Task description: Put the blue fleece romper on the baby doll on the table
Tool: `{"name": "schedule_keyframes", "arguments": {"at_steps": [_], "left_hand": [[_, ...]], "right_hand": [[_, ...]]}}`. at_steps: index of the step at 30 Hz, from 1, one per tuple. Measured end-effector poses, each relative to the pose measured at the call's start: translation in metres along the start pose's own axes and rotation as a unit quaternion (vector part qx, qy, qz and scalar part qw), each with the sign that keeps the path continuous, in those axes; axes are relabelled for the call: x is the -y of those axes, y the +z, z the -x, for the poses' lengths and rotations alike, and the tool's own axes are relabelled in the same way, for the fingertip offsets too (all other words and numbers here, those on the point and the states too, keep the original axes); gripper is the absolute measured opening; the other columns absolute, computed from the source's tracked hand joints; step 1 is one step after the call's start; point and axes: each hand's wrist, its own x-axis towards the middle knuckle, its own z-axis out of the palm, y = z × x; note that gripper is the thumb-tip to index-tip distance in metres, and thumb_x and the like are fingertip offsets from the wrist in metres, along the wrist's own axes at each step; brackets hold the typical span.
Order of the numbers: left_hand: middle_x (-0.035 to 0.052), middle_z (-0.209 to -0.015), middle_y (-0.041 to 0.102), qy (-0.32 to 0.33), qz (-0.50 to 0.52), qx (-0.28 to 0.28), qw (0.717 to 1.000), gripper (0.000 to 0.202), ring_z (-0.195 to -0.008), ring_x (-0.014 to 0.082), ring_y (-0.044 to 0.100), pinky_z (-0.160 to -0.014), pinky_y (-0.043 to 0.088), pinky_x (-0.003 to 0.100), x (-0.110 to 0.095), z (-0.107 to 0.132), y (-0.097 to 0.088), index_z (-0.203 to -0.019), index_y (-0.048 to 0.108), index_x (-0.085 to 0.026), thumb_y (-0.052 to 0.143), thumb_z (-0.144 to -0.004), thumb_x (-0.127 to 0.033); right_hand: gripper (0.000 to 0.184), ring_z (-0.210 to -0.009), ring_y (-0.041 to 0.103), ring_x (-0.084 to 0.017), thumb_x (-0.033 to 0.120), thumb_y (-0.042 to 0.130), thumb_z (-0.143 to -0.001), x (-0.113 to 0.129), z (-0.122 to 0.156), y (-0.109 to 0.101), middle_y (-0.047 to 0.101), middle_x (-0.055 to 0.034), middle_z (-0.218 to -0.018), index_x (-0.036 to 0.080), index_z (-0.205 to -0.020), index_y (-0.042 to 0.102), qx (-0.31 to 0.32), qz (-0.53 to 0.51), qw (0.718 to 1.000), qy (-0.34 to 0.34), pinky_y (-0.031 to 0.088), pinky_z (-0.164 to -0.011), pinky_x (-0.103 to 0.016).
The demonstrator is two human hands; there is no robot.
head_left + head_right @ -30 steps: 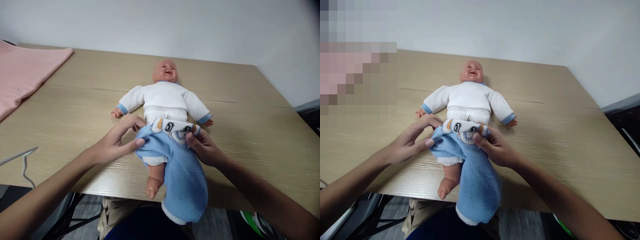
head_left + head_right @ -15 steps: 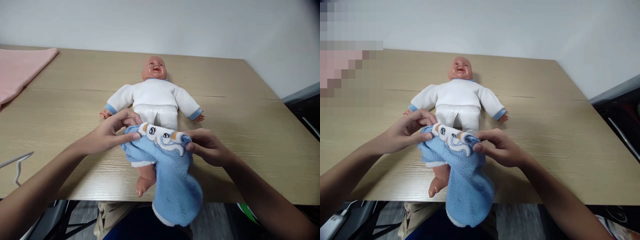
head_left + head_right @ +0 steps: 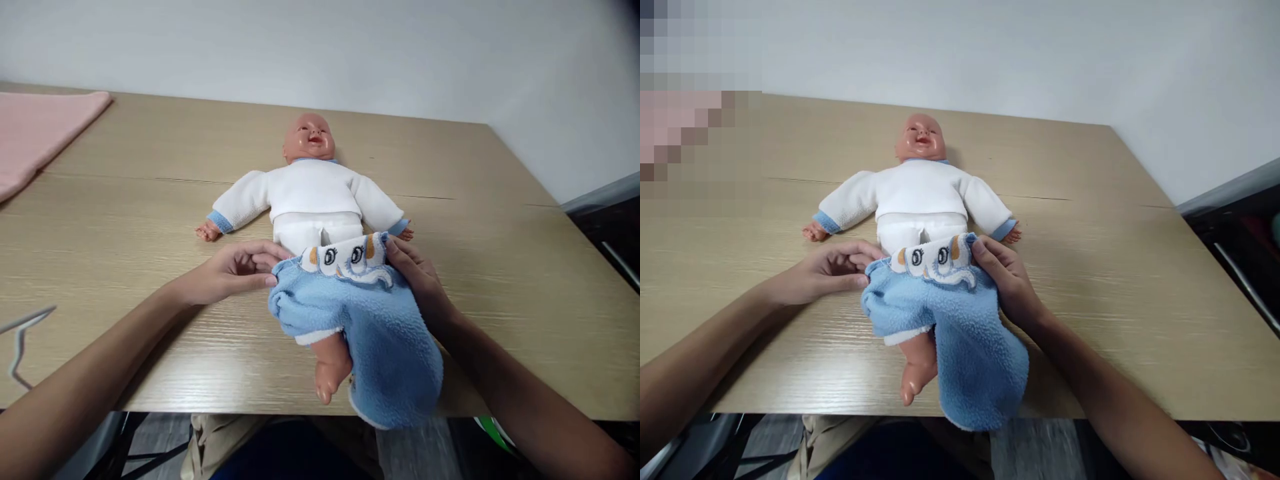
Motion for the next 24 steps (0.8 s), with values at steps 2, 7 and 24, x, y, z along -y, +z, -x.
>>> {"name": "schedule_keyframes", "arguments": {"at_steps": [2,7,24], "left_hand": [[0.0026,-0.107,0.085,0.002,0.020,0.000,1.000,0.026,-0.096,0.0088,0.079,-0.089,0.060,0.016,0.002,0.000,0.001,-0.135,0.079,-0.027,0.078,-0.109,-0.022],[0.0057,-0.114,0.081,0.019,-0.041,-0.041,0.998,0.022,-0.101,0.0126,0.076,-0.090,0.060,0.022,0.001,0.005,0.002,-0.135,0.076,-0.023,0.067,-0.115,-0.028],[-0.0038,-0.089,0.056,-0.007,-0.055,0.121,0.991,0.033,-0.081,0.0116,0.054,-0.073,0.044,0.024,-0.052,-0.089,0.069,-0.102,0.065,-0.019,0.090,-0.095,-0.038]], "right_hand": [[0.046,-0.071,0.054,-0.015,0.071,0.084,-0.097,0.001,0.001,-0.003,0.065,-0.0005,-0.084,0.025,-0.096,0.079,0.027,-0.006,1.000,0.013,0.043,-0.061,-0.025],[0.043,-0.066,0.045,-0.013,0.067,0.079,-0.103,0.006,0.007,-0.011,0.055,0.0010,-0.079,0.025,-0.094,0.076,0.084,0.034,0.996,0.002,0.036,-0.056,-0.024],[0.047,-0.069,0.056,-0.015,0.063,0.068,-0.111,0.037,0.017,-0.002,0.064,-0.0004,-0.078,0.022,-0.088,0.074,-0.009,0.176,0.972,-0.155,0.043,-0.061,-0.026]]}}
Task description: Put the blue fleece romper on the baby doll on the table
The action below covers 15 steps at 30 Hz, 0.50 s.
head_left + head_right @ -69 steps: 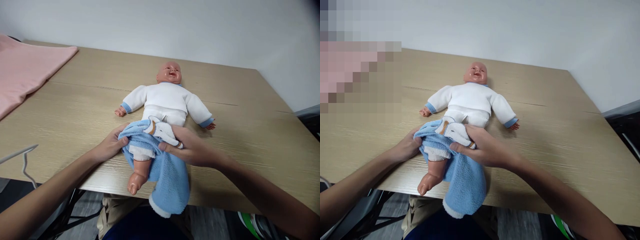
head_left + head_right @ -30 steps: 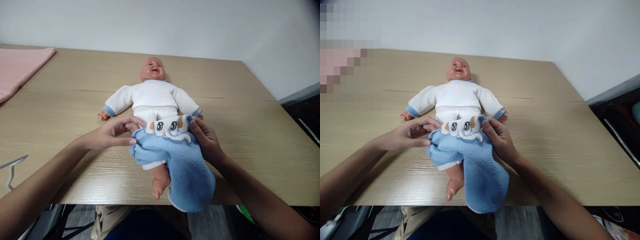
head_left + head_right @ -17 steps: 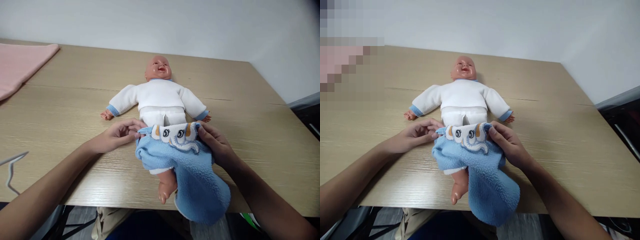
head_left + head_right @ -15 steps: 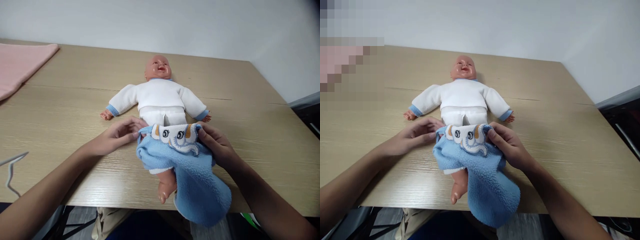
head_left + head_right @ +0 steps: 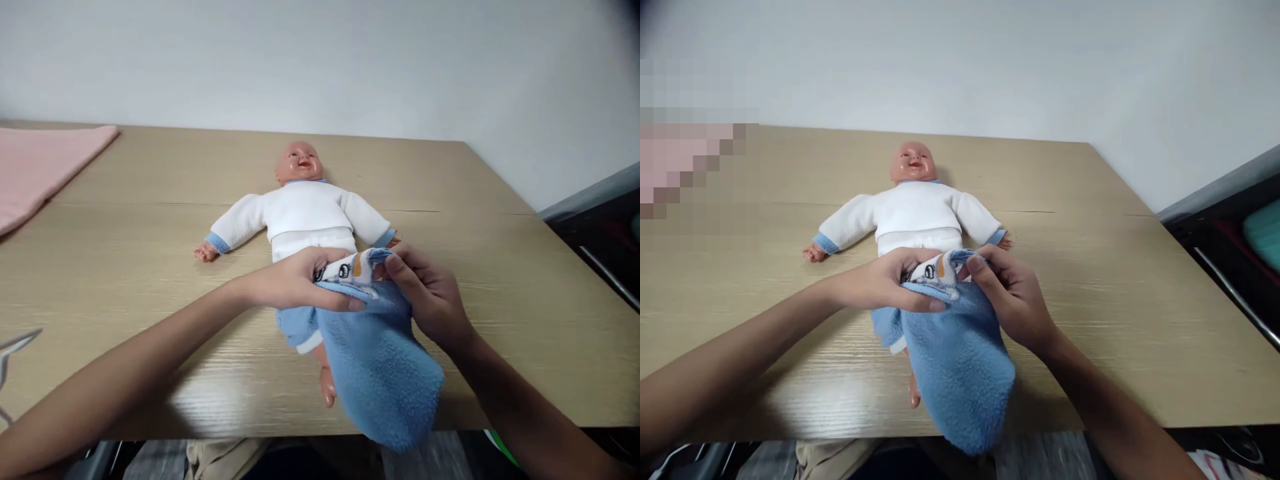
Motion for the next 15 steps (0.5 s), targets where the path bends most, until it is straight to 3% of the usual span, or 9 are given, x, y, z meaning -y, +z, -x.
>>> {"name": "schedule_keyframes", "arguments": {"at_steps": [3,6,9,11,12,15], "left_hand": [[-0.0044,-0.082,0.046,-0.005,0.013,0.051,0.999,0.036,-0.075,0.0103,0.044,-0.067,0.039,0.023,0.010,0.002,-0.011,-0.087,0.061,-0.019,0.085,-0.101,-0.043],[-0.0037,-0.080,0.051,-0.026,0.054,0.077,0.995,0.033,-0.073,0.0112,0.048,-0.064,0.042,0.021,0.014,0.006,-0.013,-0.088,0.065,-0.019,0.089,-0.096,-0.040],[-0.0008,-0.091,0.067,-0.047,0.067,0.121,0.989,0.033,-0.082,0.0147,0.062,-0.075,0.055,0.024,0.014,0.008,-0.016,-0.107,0.075,-0.020,0.097,-0.085,-0.031],[0.0015,-0.101,0.073,-0.032,0.046,0.113,0.992,0.039,-0.090,0.0172,0.067,-0.085,0.059,0.027,0.013,0.010,-0.019,-0.118,0.077,-0.021,0.097,-0.086,-0.031],[0.0021,-0.102,0.074,-0.024,0.032,0.097,0.995,0.034,-0.091,0.0175,0.067,-0.086,0.059,0.027,0.013,0.011,-0.020,-0.117,0.078,-0.021,0.094,-0.090,-0.034],[0.0027,-0.092,0.074,-0.026,0.017,0.064,0.997,0.026,-0.084,0.0166,0.066,-0.078,0.058,0.025,0.015,0.013,-0.023,-0.101,0.076,-0.019,0.083,-0.102,-0.044]], "right_hand": [[0.047,-0.071,0.055,-0.015,0.063,0.066,-0.112,0.003,-0.003,-0.022,0.066,-0.0007,-0.082,0.020,-0.096,0.078,0.110,0.037,0.992,0.052,0.041,-0.062,-0.026],[0.050,-0.066,0.047,-0.013,0.061,0.073,-0.107,0.006,-0.003,-0.039,0.055,0.0023,-0.074,0.018,-0.083,0.072,0.262,0.031,0.960,0.098,0.035,-0.057,-0.026],[0.040,-0.080,0.061,-0.018,0.053,0.087,-0.098,0.009,-0.003,-0.043,0.066,-0.0007,-0.086,0.018,-0.084,0.073,0.368,-0.020,0.926,0.078,0.051,-0.073,-0.028],[0.034,-0.101,0.069,-0.025,0.052,0.086,-0.100,0.008,-0.002,-0.039,0.074,-0.0063,-0.106,0.019,-0.092,0.079,0.353,-0.054,0.933,0.046,0.058,-0.093,-0.035],[0.034,-0.104,0.069,-0.026,0.053,0.083,-0.102,0.006,-0.001,-0.036,0.075,-0.0076,-0.109,0.020,-0.096,0.081,0.331,-0.069,0.940,0.045,0.059,-0.095,-0.036],[0.037,-0.081,0.063,-0.020,0.059,0.078,-0.104,-0.001,0.004,-0.027,0.068,-0.0044,-0.090,0.023,-0.102,0.082,0.238,-0.120,0.958,0.109,0.055,-0.071,-0.029]]}}
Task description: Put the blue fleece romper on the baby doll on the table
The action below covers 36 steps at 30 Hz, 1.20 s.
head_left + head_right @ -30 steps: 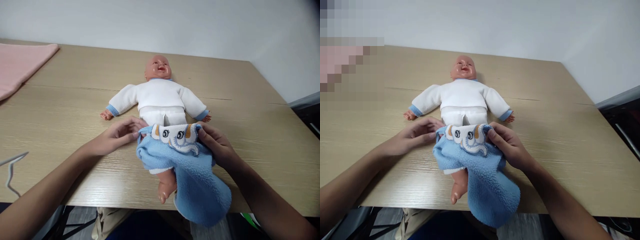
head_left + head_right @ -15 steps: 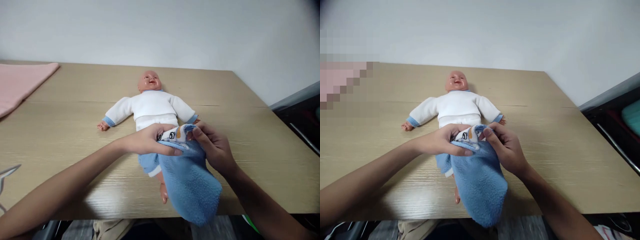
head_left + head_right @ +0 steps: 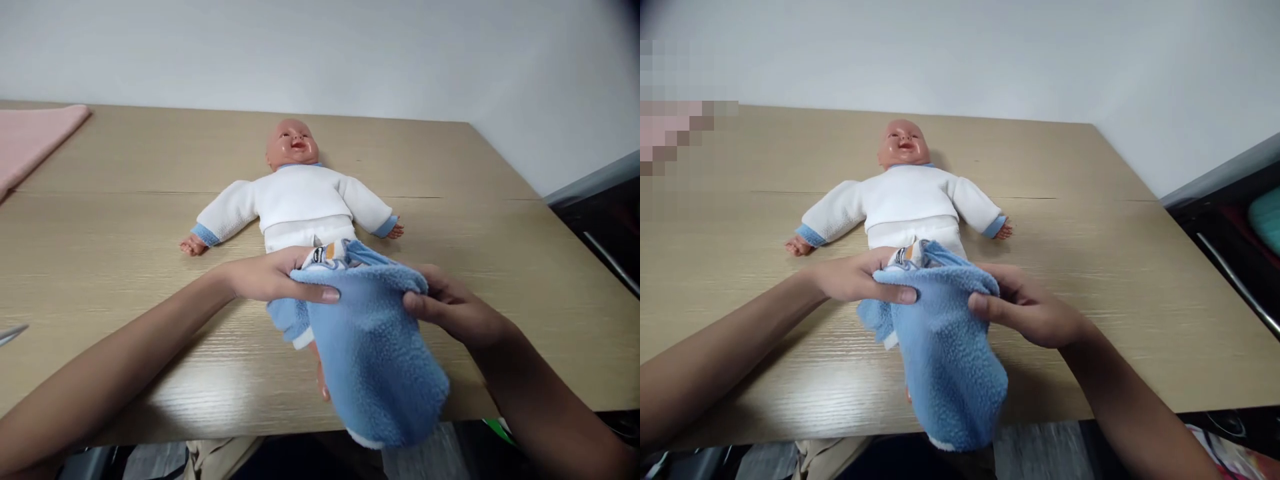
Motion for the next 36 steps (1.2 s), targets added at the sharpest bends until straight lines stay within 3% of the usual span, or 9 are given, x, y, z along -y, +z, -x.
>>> {"name": "schedule_keyframes", "arguments": {"at_steps": [5,9,13,20,23,26,29,33,36], "left_hand": [[0.0059,-0.105,0.080,-0.027,0.048,-0.022,0.998,0.037,-0.093,0.0194,0.074,-0.085,0.061,0.028,0.004,0.001,0.000,-0.111,0.076,-0.019,0.079,-0.105,-0.055],[0.0095,-0.127,0.082,-0.019,0.045,-0.006,0.999,0.057,-0.117,0.0290,0.078,-0.103,0.063,0.037,0.002,0.001,0.001,-0.125,0.078,-0.020,0.090,-0.091,-0.064],[0.0100,-0.132,0.083,-0.024,0.049,0.087,0.995,0.056,-0.130,0.0370,0.077,-0.112,0.064,0.046,-0.004,0.002,0.004,-0.127,0.080,-0.022,0.102,-0.080,-0.045],[0.0076,-0.105,0.084,-0.025,0.016,0.054,0.998,0.044,-0.095,0.0282,0.081,-0.085,0.070,0.038,0.000,0.003,0.003,-0.113,0.079,-0.021,0.098,-0.085,-0.048],[0.0050,-0.092,0.080,-0.008,0.001,0.049,0.999,0.037,-0.082,0.0239,0.076,-0.074,0.066,0.033,0.003,0.004,-0.001,-0.104,0.078,-0.020,0.092,-0.092,-0.051],[0.0055,-0.101,0.083,0.000,0.006,0.009,1.000,0.032,-0.094,0.0243,0.078,-0.084,0.066,0.032,0.004,0.004,-0.003,-0.111,0.079,-0.019,0.086,-0.099,-0.049],[0.0058,-0.114,0.086,0.011,0.039,-0.011,0.999,0.032,-0.112,0.0252,0.079,-0.101,0.064,0.034,0.003,0.003,-0.002,-0.125,0.079,-0.020,0.085,-0.101,-0.041],[0.0067,-0.114,0.087,0.000,0.053,0.016,0.998,0.029,-0.105,0.0243,0.081,-0.099,0.065,0.034,0.003,0.002,0.000,-0.121,0.082,-0.019,0.082,-0.103,-0.042],[0.0077,-0.114,0.087,-0.013,0.070,0.024,0.997,0.032,-0.103,0.0238,0.081,-0.098,0.066,0.033,0.000,0.002,0.003,-0.119,0.083,-0.019,0.083,-0.102,-0.046]], "right_hand": [[0.044,-0.067,0.051,-0.014,0.066,0.080,-0.102,-0.010,-0.004,0.003,0.059,-0.0002,-0.080,0.022,-0.103,0.079,-0.067,-0.064,0.993,0.070,0.045,-0.056,-0.023],[0.055,-0.077,0.063,-0.017,0.069,0.090,-0.090,-0.006,-0.008,-0.004,0.070,-0.0038,-0.090,0.017,-0.105,0.081,0.052,-0.050,0.992,0.103,0.053,-0.065,-0.023],[0.043,-0.075,0.064,-0.017,0.054,0.100,-0.083,-0.001,-0.007,-0.004,0.070,-0.0011,-0.082,0.017,-0.094,0.083,0.135,-0.045,0.982,0.127,0.056,-0.069,-0.026],[0.046,-0.073,0.062,-0.018,0.069,0.087,-0.094,-0.012,-0.004,0.003,0.066,-0.0018,-0.080,0.024,-0.095,0.082,-0.052,-0.034,0.998,0.027,0.057,-0.066,-0.028],[0.050,-0.074,0.065,-0.018,0.074,0.086,-0.093,-0.017,-0.003,0.007,0.070,-0.0020,-0.084,0.026,-0.105,0.083,-0.074,-0.087,0.992,0.050,0.058,-0.067,-0.028],[0.048,-0.073,0.069,-0.019,0.072,0.083,-0.097,-0.018,-0.005,0.012,0.073,-0.0022,-0.084,0.025,-0.108,0.081,-0.065,-0.143,0.983,0.098,0.060,-0.066,-0.029],[0.052,-0.078,0.075,-0.021,0.073,0.081,-0.098,-0.018,-0.008,0.012,0.077,-0.0037,-0.088,0.023,-0.112,0.080,-0.016,-0.140,0.986,0.086,0.065,-0.077,-0.032],[0.064,-0.073,0.072,-0.021,0.068,0.098,-0.080,-0.020,-0.010,0.009,0.076,-0.0050,-0.089,0.019,-0.115,0.075,0.149,-0.175,0.971,0.061,0.061,-0.067,-0.032],[0.046,-0.073,0.072,-0.020,0.047,0.098,-0.087,-0.018,-0.010,0.010,0.076,-0.0026,-0.089,0.022,-0.117,0.074,0.136,-0.156,0.974,0.096,0.059,-0.066,-0.030]]}}
